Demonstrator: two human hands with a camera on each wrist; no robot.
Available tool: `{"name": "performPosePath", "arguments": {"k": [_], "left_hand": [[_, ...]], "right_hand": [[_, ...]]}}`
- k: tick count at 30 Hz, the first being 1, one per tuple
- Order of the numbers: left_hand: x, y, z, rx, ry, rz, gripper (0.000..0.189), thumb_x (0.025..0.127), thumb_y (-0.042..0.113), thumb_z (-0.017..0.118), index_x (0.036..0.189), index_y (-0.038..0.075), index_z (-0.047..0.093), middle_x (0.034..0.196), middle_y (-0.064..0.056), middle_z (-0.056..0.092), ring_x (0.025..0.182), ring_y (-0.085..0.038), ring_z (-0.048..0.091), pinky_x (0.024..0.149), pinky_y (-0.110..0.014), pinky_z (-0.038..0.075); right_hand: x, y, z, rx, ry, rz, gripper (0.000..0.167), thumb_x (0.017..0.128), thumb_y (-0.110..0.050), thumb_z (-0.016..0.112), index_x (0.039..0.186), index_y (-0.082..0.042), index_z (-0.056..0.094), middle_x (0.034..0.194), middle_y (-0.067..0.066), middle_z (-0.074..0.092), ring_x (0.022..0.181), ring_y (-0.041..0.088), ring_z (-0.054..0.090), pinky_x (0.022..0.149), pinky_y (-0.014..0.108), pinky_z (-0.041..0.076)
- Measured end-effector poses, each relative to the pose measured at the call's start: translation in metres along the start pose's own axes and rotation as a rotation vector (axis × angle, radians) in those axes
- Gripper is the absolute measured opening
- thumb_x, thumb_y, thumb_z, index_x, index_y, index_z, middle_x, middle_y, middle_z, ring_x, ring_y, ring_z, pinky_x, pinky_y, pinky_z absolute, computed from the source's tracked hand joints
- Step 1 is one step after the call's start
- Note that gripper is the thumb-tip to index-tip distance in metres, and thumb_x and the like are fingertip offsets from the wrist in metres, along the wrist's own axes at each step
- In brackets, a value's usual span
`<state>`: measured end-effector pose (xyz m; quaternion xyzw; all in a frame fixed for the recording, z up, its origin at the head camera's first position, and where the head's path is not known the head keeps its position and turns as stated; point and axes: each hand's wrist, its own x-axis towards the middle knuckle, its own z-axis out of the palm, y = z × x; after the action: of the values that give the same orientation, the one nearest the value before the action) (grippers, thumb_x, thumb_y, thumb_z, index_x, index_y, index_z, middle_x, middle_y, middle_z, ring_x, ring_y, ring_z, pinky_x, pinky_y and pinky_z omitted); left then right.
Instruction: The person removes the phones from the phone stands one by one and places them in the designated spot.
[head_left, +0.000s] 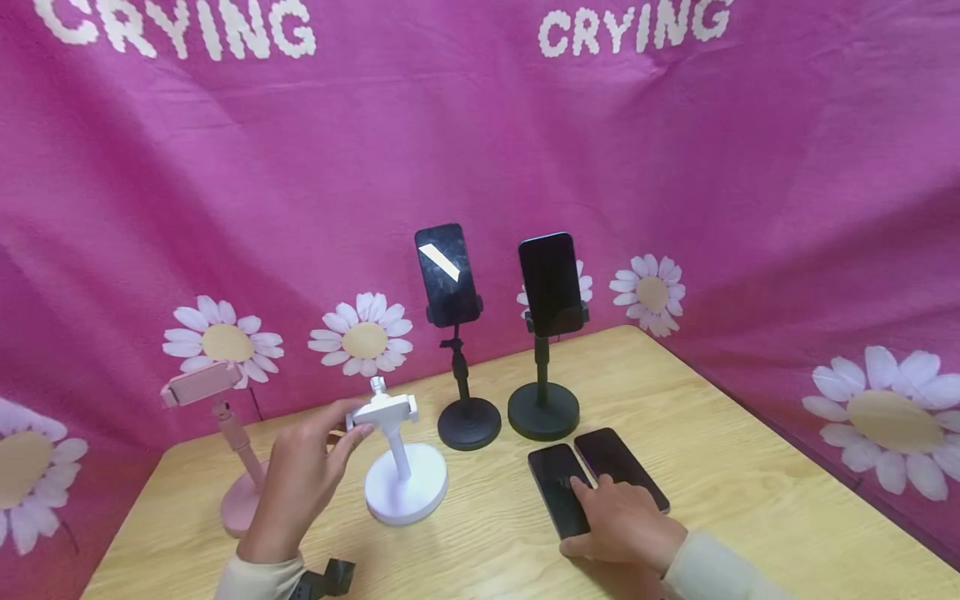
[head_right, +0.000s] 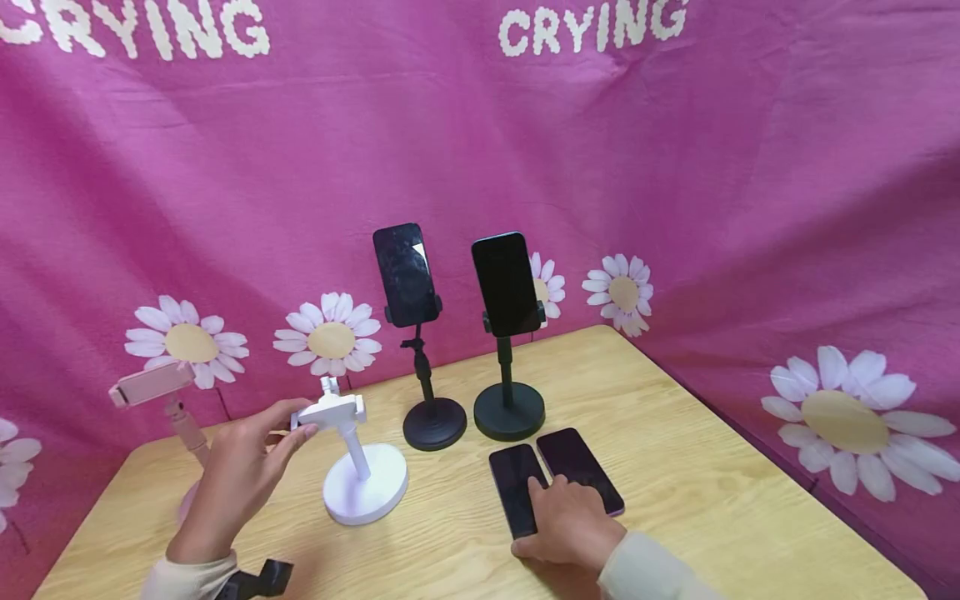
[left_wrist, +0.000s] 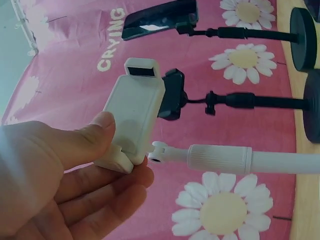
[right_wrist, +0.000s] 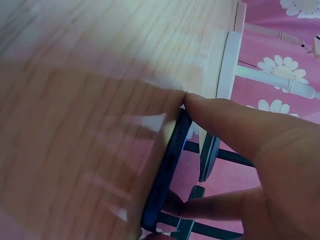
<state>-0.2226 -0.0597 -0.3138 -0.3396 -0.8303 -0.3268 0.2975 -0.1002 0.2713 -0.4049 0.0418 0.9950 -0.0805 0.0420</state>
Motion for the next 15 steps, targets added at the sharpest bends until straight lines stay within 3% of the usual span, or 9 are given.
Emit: {"name": "performPosePath", "arguments": {"k": [8, 15], "left_hand": [[0.005, -0.019, -0.009, 0.019, -0.007, -0.092, 0.03, 0.081, 0.006, 0.075, 0.111, 0.002, 0.07, 0.095, -0.013, 0.072, 0.081, -0.024, 0.07, 0.071, -0.041, 0.057], [0.011, -0.05, -0.017, 0.069, -0.014, -0.182, 0.033, 0.085, 0.009, 0.072, 0.117, 0.001, 0.067, 0.101, -0.018, 0.071, 0.087, -0.029, 0.07, 0.075, -0.044, 0.057]], "right_hand": [[0.005, 0.001, -0.002, 0.009, -0.044, -0.025, 0.092, 0.068, -0.063, 0.075, 0.134, -0.003, 0.054, 0.098, 0.018, 0.057, 0.075, 0.028, 0.053, 0.064, 0.05, 0.048], [0.01, 0.003, -0.003, 0.011, -0.055, -0.034, 0.091, 0.069, -0.064, 0.073, 0.134, -0.003, 0.054, 0.103, 0.02, 0.059, 0.078, 0.027, 0.053, 0.064, 0.051, 0.049]]}}
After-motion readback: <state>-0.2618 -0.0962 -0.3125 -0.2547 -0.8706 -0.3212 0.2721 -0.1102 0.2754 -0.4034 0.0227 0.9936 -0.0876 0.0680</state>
